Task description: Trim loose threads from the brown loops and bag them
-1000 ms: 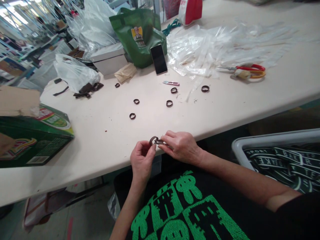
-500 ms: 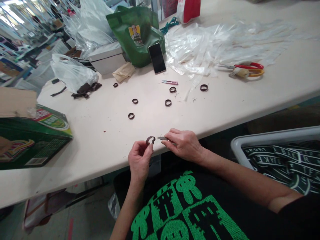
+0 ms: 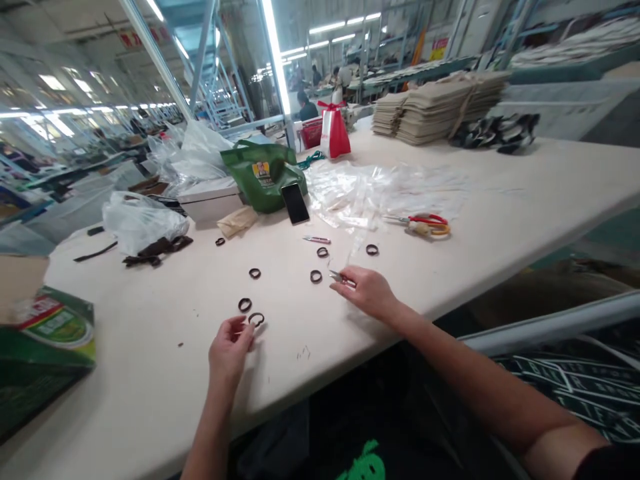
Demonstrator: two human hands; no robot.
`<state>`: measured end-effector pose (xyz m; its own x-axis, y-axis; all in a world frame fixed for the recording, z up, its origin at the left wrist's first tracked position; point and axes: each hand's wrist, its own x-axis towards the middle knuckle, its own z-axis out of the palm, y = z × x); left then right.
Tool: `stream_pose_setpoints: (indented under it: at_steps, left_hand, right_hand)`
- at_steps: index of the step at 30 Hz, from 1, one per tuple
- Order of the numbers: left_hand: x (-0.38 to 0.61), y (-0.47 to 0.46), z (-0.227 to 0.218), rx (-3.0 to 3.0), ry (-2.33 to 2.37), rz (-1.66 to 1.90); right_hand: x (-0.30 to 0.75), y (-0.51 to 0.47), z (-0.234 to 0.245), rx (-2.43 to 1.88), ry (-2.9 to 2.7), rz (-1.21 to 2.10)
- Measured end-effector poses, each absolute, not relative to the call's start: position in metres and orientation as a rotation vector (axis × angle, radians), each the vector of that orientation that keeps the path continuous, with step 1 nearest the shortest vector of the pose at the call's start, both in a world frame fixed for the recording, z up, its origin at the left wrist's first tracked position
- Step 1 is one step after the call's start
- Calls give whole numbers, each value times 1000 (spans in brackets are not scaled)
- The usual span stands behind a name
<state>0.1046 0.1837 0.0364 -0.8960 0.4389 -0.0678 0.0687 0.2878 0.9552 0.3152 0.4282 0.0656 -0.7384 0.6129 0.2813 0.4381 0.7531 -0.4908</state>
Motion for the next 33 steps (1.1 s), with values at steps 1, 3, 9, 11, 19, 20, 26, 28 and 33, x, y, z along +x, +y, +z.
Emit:
stream_pose_setpoints:
  at_steps: [1, 3, 9, 11, 19, 20, 26, 28, 33]
  left_hand:
    - [100, 184, 35, 458, 2272, 1664]
    - [99, 179, 31, 482, 2338, 1693]
    - [149, 156, 27, 501, 2316, 1696]
    - [167, 150, 33, 470, 2318, 1720]
    - [198, 136, 50, 420, 2238, 1713]
    - [200, 136, 50, 427, 2219, 1711]
    - [206, 148, 63, 557, 2066, 1646]
    - [207, 153, 70, 569, 2000, 1654]
    - [207, 158, 76, 548, 1838, 1678]
  right_hand:
    - [311, 442, 68, -844, -2528, 534]
    - [301, 467, 73, -905, -2533, 506]
    - [260, 503, 67, -905, -2602, 532]
    - [247, 503, 60, -882, -2627, 587]
    - [245, 480, 58, -783, -2381, 1165]
    - [250, 470, 60, -750, -2336, 1280]
    - [286, 385, 66, -512, -1744, 2312]
    - [293, 362, 64, -451, -1412, 2689]
    - [299, 331, 55, -426, -1205, 3073]
